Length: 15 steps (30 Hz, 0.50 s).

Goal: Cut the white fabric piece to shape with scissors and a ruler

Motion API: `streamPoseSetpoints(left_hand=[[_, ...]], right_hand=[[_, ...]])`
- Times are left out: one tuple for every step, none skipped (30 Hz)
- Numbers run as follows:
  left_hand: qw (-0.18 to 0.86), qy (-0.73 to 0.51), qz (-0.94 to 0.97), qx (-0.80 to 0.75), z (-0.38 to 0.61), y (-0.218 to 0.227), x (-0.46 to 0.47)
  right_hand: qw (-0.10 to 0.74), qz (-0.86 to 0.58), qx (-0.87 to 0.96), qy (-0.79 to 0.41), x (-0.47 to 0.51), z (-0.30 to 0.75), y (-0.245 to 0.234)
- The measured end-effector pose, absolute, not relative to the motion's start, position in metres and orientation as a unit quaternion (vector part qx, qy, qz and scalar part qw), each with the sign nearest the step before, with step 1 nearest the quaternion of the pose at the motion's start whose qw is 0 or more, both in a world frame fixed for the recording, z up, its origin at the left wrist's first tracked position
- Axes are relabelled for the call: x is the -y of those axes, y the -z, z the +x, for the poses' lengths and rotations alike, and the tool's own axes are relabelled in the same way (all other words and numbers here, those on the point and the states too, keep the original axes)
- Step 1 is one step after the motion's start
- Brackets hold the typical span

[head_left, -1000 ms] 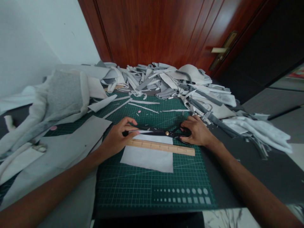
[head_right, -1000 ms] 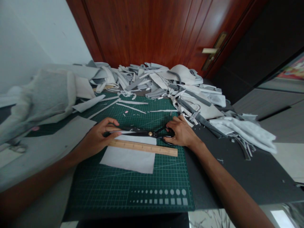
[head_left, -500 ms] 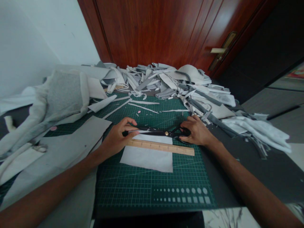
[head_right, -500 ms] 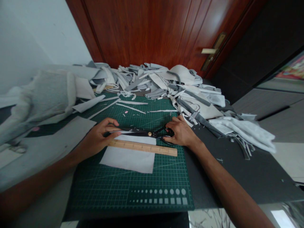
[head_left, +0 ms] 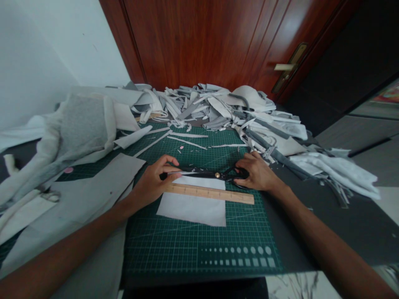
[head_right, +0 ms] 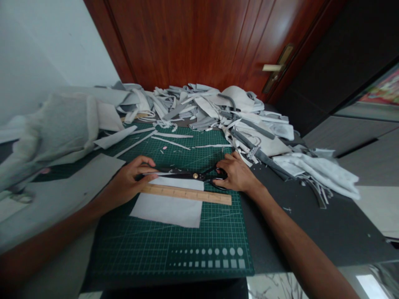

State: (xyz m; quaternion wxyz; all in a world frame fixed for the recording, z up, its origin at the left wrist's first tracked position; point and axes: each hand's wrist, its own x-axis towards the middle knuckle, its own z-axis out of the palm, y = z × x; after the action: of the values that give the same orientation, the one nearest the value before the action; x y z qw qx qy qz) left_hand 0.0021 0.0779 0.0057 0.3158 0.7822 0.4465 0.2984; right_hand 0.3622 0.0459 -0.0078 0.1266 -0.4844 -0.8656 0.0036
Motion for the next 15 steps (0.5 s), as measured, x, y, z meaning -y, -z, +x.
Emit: streamPoseSetpoints(left_hand=[[0.313,-0.296,0.783,-0.448,0.0019,-0.0052,-0.0782],[0.311,-0.295,0.784,-0.449,0.0016,-0.0047,-0.0784],[0.311,-0.295,0.783,-0.45,0.0014,-0.0041,-0.0787],[0.312,-0.297,0.782,-0.45,0.0012,-0.0034,-0.0789],[0.314,-0.298,0.781,-0.45,0.0011,-0.0028,-0.0791],[0.316,-0.299,0.781,-0.448,0.001,-0.0021,-0.0792],[0.316,-0.301,0.781,-0.447,0.0009,-0.0016,-0.0793],[0.317,-0.301,0.78,-0.447,0.0008,-0.0012,-0.0793],[0.317,-0.299,0.78,-0.449,0.0007,-0.0009,-0.0793],[0.317,-0.297,0.779,-0.451,0.0006,-0.0009,-0.0792],[0.318,-0.296,0.779,-0.453,0.0006,-0.001,-0.0791],[0.318,-0.295,0.779,-0.453,0.0005,-0.0013,-0.079],[0.317,-0.294,0.78,-0.452,0.0004,-0.0016,-0.079],[0.316,-0.294,0.782,-0.45,0.0004,-0.0018,-0.079],[0.314,-0.294,0.784,-0.448,0.0004,-0.0021,-0.0791]], right_hand=[[0.129,-0.484,0.865,-0.003,-0.0458,0.3619,0.0077],[0.131,-0.483,0.866,-0.001,-0.0458,0.3617,0.0077],[0.132,-0.483,0.866,0.001,-0.0459,0.3615,0.0079],[0.133,-0.482,0.866,0.003,-0.046,0.3614,0.0081],[0.134,-0.481,0.867,0.006,-0.0461,0.3614,0.0083],[0.133,-0.481,0.867,0.008,-0.0462,0.3615,0.0086],[0.132,-0.48,0.867,0.008,-0.0464,0.3617,0.0089],[0.132,-0.48,0.867,0.007,-0.0465,0.3619,0.0091],[0.133,-0.479,0.868,0.005,-0.0467,0.3622,0.0093],[0.134,-0.478,0.868,0.004,-0.0468,0.3625,0.0095],[0.135,-0.476,0.869,0.002,-0.0468,0.3628,0.0097],[0.138,-0.475,0.869,0.001,-0.0469,0.3631,0.01],[0.14,-0.473,0.87,0.001,-0.047,0.3633,0.0102],[0.141,-0.473,0.87,0.001,-0.047,0.3635,0.0105],[0.142,-0.473,0.87,0.002,-0.0471,0.3637,0.0108]])
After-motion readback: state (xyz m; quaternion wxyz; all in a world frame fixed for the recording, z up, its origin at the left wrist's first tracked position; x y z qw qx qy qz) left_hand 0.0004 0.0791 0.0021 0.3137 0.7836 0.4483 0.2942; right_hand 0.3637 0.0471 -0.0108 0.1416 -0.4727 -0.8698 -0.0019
